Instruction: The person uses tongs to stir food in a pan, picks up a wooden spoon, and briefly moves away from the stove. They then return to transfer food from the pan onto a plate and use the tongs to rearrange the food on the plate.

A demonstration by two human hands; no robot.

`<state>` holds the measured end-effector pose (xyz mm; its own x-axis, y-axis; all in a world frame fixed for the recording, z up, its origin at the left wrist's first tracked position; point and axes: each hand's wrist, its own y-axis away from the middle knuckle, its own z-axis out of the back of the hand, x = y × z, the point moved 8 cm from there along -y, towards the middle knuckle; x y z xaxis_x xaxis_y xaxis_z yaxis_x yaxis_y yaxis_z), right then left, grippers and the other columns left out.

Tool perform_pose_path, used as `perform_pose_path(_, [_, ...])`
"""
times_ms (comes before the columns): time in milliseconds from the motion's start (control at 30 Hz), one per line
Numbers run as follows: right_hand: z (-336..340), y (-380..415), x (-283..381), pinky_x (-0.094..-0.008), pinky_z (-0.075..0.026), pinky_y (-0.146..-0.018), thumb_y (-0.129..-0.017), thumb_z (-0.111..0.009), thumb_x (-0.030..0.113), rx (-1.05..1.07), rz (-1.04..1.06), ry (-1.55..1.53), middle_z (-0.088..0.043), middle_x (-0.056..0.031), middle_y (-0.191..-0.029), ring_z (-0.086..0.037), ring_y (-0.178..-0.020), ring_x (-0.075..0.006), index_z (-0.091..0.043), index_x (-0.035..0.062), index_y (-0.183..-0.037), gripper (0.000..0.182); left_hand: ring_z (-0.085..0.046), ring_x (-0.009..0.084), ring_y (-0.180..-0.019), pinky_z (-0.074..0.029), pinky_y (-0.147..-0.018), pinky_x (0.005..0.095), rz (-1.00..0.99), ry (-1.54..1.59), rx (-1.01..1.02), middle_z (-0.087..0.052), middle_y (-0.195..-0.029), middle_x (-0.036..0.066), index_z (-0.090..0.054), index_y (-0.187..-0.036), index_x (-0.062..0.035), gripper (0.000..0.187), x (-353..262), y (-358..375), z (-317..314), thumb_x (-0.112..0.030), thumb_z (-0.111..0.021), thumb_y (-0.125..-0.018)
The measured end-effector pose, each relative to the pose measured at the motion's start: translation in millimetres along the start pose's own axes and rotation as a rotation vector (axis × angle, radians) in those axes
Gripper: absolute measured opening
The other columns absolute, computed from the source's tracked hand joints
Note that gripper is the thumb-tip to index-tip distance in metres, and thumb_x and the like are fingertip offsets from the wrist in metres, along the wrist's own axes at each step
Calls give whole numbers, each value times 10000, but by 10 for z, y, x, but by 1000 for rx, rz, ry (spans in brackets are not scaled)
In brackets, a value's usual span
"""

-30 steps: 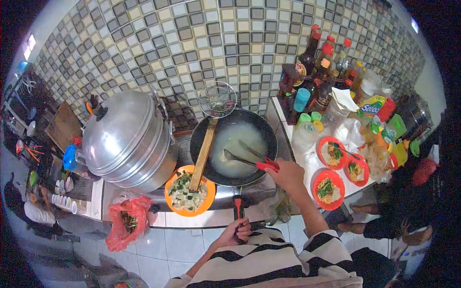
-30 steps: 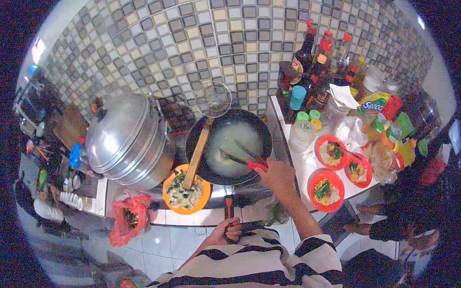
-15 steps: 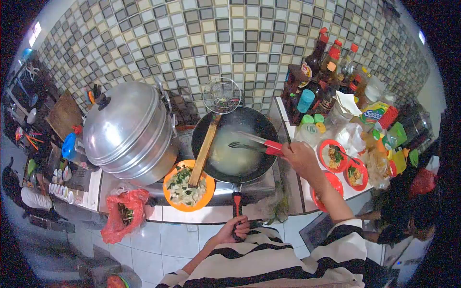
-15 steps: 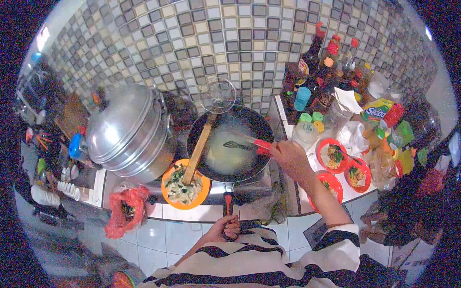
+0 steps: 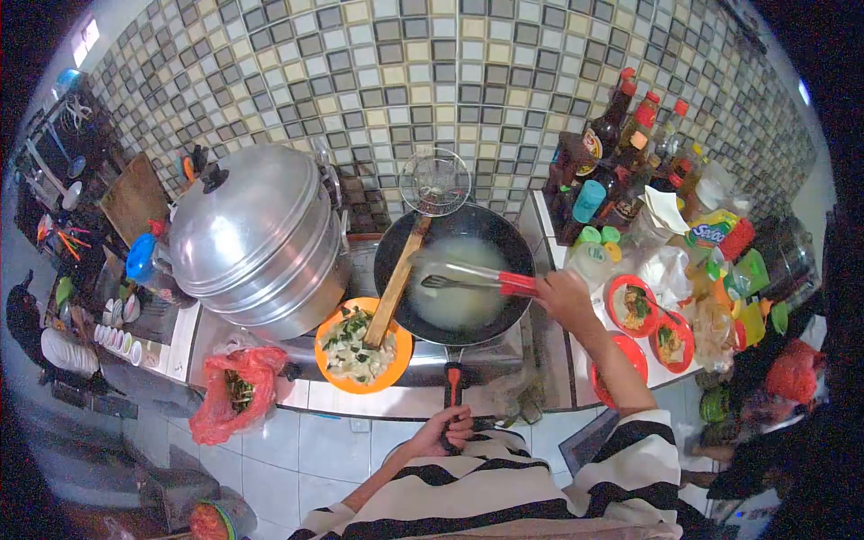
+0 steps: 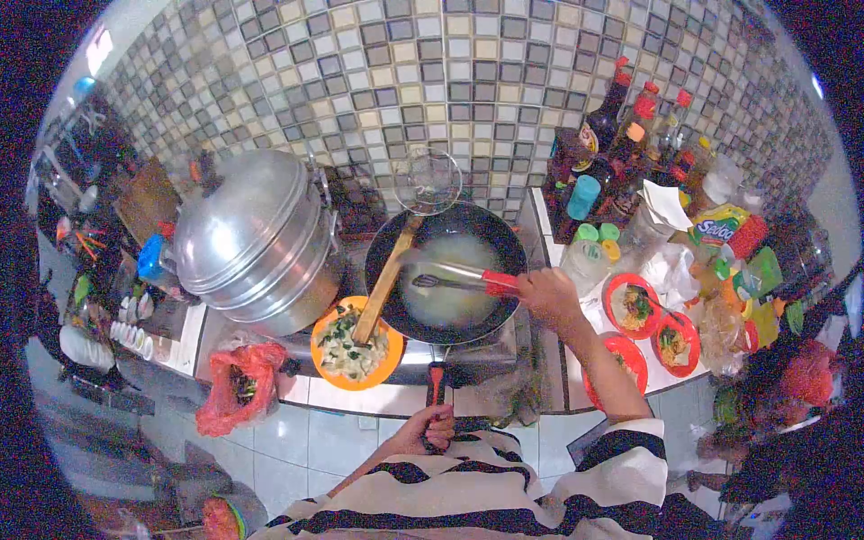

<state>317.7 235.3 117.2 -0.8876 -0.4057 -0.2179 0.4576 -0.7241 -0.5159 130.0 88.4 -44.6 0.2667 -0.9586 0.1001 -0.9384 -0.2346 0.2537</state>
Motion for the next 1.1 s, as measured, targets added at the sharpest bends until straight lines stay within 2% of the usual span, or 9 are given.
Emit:
perform_pose_path(67, [-11,16,-58,-344,-434,-582,-657,-626,256,33,-94,-3,-501,-45,-678,-531,-659,-229,-529,96,-839,261,-295,37,-471,-274,-416,171,6,7,-5,-302,-567,-52,-424,-731,-114,214,-3,-1,21,-239,-426,-905])
perform_pose_path(133, [30,61,-184,-370,-437,-562,-655,-650,366,42,-310,-16,-534,-71,-682,-553,-641,-261,-526,90,-848,359,-295,37,-472,-274,-417,170,15,14,-10,-302,-567,-51,-421,-728,-112,219,9,0,12,-241,-425,-905])
perform_pose_path(167, [51,77,-156,-370,-437,-562,-655,-650,366,43,-311,-16,-534,-71,-682,-553,-641,-261,-526,90,-848,359,-296,36,-472,-274,-417,168,3,-18,-23,-303,-567,-52,-419,-727,-111,220,-1,5,-1,-241,-428,-905])
perform_pose_path(233, [-23,182,-243,-398,-445,-544,-691,-625,445,155,-530,-110,-570,-106,-660,-580,-620,-288,-530,72,-814,404,-297,35,-472,-274,-418,166,-9,-51,-36,-303,-568,-52,-417,-726,-110,222,-15,7,-9,-242,-430,-904])
perform_pose_path(267, [-34,186,-207,-398,-445,-544,-691,-625,445,155,-532,-110,-570,-106,-660,-580,-620,-288,-530,72,-814,404,-296,34,-471,-275,-420,166,-4,-52,-26,-303,-569,-53,-417,-728,-110,221,-13,6,-18,-244,-434,-902])
perform_pose_path(433, [-366,294,-158,-424,-469,-587,-734,-532,549,365,-842,-212,-608,-170,-686,-607,-668,-328,-588,46,-784,509,-292,33,-470,-279,-429,171,14,-48,-25,-297,-570,-57,-417,-731,-113,216,-2,6,12,-247,-442,-898])
perform_pose_path(700, [-560,186,132,-451,-468,-602,-769,-483,537,494,-754,-244,-612,-175,-703,-604,-679,-352,-595,48,-803,503,-316,42,-447,-289,-398,176,-2,-4,-141,-306,-526,-56,-411,-697,-110,237,-2,26,20,-236,-444,-895])
perform_pose_path(933, [-297,262,350,-458,-461,-563,-758,-481,560,545,-582,-248,-606,-159,-669,-603,-644,-336,-588,96,-826,482,-296,38,-474,-271,-423,177,18,-18,-57,-310,-574,-52,-432,-740,-115,192,3,25,-66,-232,-463,-889])
perform_pose_path(1100, [-222,342,361,-450,-475,-577,-777,-468,539,570,-583,-247,-608,-157,-663,-614,-643,-327,-589,64,-856,496,-290,47,-454,-263,-404,182,46,-21,-82,-307,-557,-49,-430,-746,-115,185,-4,5,55,-232,-471,-882])
